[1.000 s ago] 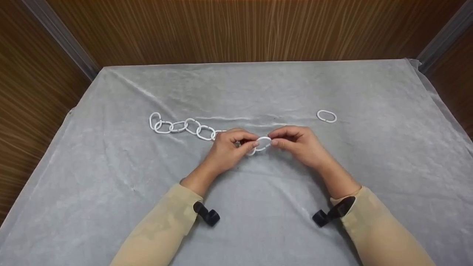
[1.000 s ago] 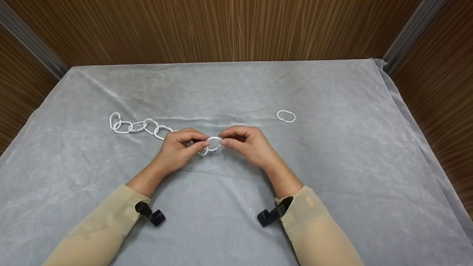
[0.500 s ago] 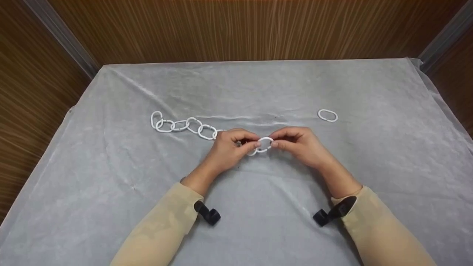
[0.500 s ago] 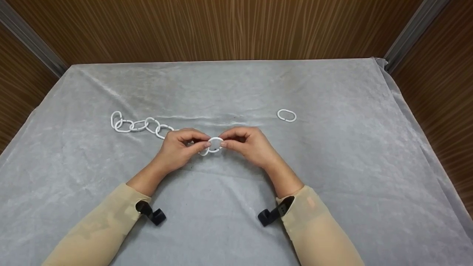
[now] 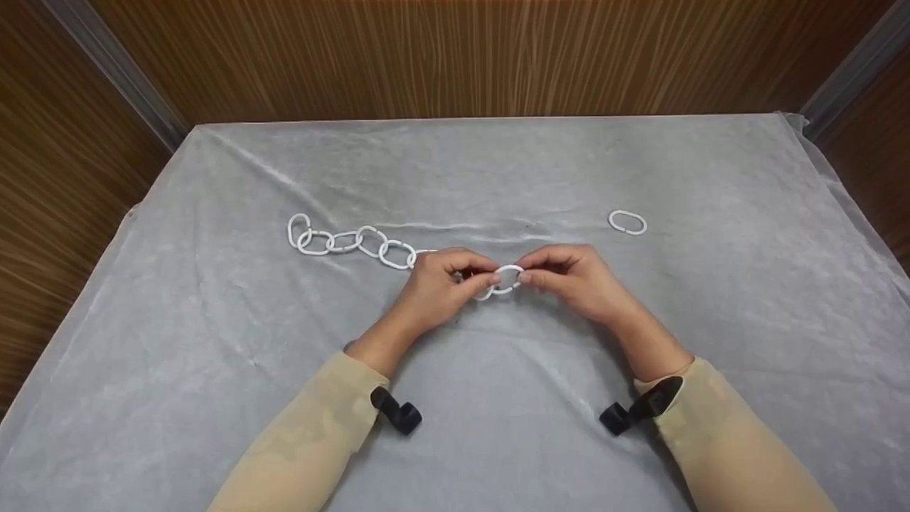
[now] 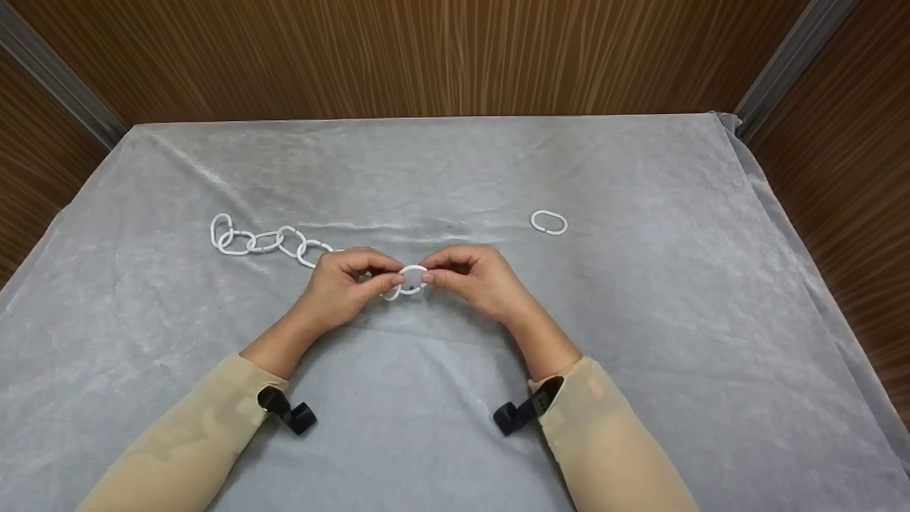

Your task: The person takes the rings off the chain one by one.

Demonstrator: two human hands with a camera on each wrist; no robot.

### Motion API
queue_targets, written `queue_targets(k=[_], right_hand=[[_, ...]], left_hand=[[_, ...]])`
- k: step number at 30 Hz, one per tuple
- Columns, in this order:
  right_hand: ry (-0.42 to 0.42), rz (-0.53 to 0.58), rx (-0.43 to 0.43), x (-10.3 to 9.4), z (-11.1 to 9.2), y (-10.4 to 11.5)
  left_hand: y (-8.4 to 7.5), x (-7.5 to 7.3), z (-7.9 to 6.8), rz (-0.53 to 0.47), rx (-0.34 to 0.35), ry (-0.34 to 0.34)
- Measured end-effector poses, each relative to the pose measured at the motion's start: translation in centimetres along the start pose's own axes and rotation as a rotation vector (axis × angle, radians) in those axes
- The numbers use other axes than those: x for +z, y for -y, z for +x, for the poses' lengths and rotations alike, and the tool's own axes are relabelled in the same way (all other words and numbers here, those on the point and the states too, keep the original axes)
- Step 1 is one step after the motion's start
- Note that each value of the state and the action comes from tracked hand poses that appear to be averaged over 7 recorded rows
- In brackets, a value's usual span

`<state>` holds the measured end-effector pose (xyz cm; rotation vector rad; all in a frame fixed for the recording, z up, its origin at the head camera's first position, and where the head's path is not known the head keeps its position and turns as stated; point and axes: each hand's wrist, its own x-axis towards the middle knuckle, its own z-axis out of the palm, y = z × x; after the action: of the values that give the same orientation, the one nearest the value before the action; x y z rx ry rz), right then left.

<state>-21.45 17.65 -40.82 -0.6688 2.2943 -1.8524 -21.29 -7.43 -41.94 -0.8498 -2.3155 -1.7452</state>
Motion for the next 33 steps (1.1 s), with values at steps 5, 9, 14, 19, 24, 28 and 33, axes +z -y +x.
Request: queue_targets(k=[5,9,14,19,24,28,33], right_hand=[[-0.012,-0.005,0.008,0.1,0.0,-0.1],[-0.045,-0.004,0.041,0.1,0.0,-0.2],[-0.076,-0.014,0.060,0.0,0.1,-0.4],[-0.091,-0.030,0.058,0.0,0.2,-0.3],[-0.107,-0.029,0.060,-0.1,0.2,-0.2],[-0.122,-0.031,0.067,-0.1,0.1,-0.4],[-0.134,-0.030,0.067,-0.2,0.2,-0.4]], left_hand=[[0.0,-0.1,0.0,0.005,-0.003,0.005],[0.1,-0.1,0.1,0.004,0.020,-0.017],[0.2,-0.3,0.3,0.009,0.065,-0.087],[0.3,-0.7,0.5,0.029,0.070,-0.129],[0.6,-1.0,0.5,0.081,0.068,-0.113],[0.8,-1.2,0.4,0.136,0.069,-0.086],[1.0,-1.3,0.4,0.163,0.072,-0.055]])
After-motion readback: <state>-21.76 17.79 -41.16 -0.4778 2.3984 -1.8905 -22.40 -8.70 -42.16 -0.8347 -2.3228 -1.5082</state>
